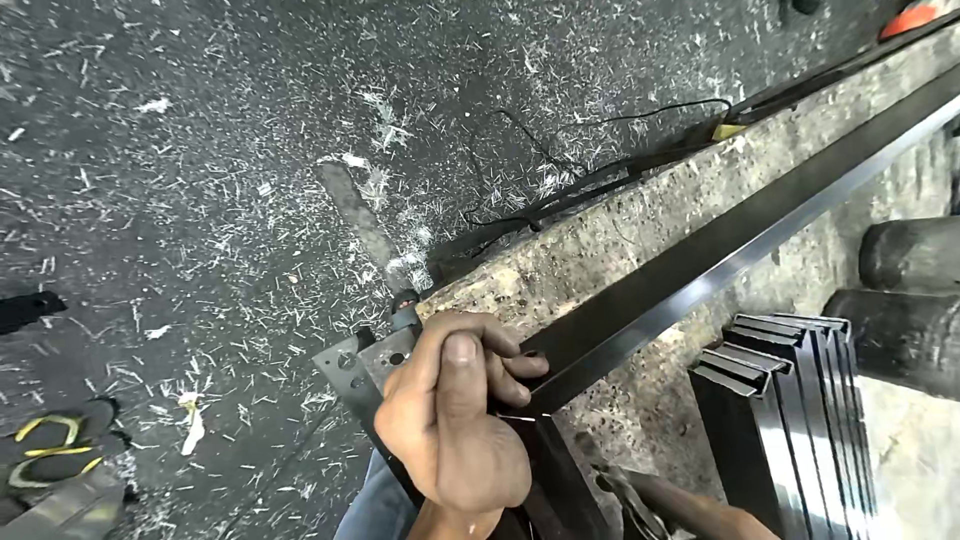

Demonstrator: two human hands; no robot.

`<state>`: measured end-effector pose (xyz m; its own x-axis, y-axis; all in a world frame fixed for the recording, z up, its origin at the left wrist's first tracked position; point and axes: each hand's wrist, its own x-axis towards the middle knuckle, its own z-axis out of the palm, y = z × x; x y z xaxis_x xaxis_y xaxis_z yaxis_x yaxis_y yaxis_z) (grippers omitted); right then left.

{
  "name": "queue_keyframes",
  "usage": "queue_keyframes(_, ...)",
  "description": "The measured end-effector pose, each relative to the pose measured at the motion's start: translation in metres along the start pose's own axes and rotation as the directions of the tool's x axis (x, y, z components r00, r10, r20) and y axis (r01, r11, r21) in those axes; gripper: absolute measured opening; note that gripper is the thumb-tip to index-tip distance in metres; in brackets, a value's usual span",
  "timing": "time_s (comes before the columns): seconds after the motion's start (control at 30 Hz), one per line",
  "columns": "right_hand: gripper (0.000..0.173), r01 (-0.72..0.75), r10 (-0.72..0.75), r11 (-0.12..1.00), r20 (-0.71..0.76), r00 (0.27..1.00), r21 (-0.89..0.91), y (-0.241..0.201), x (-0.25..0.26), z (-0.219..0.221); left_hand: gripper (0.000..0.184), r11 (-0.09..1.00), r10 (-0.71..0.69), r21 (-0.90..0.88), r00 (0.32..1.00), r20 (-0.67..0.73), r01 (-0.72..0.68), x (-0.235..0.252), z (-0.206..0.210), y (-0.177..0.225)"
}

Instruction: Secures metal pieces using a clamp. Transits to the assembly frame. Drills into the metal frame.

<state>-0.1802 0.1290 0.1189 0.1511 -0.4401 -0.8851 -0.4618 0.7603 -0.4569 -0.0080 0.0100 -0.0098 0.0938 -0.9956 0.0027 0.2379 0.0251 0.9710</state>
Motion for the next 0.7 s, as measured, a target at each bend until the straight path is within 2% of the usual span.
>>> queue_keyframes(0.1, 0.083, -0.018, 0.023, 0.995, 0.054, 0.998, -0.096, -0.006, 0.017, -0.007, 0.041, 1.000, -0.011, 0.004, 1.000, 0.003, 0.011, 0.000, -0.001, 0.001)
queue_keyframes(0.27, 0.076, -0.037, 0.046, 0.982, 0.042, 0.998, -0.185, -0.015, 0.026, -0.016, 0.041, 0.999, -0.036, 0.001, 0.999, 0.016, 0.036, 0.000, -0.001, 0.003)
queue_keyframes(0.47, 0.058, -0.037, 0.030, 0.961, -0.030, 0.999, -0.273, -0.023, 0.026, -0.019, 0.040, 0.999, -0.039, -0.009, 0.999, 0.015, 0.039, -0.001, 0.000, 0.003)
queue_keyframes(0.7, 0.053, -0.090, 0.040, 0.876, -0.114, 0.993, -0.474, -0.032, 0.026, -0.017, 0.039, 0.999, -0.050, 0.001, 0.999, -0.003, 0.050, -0.001, 0.000, 0.003)
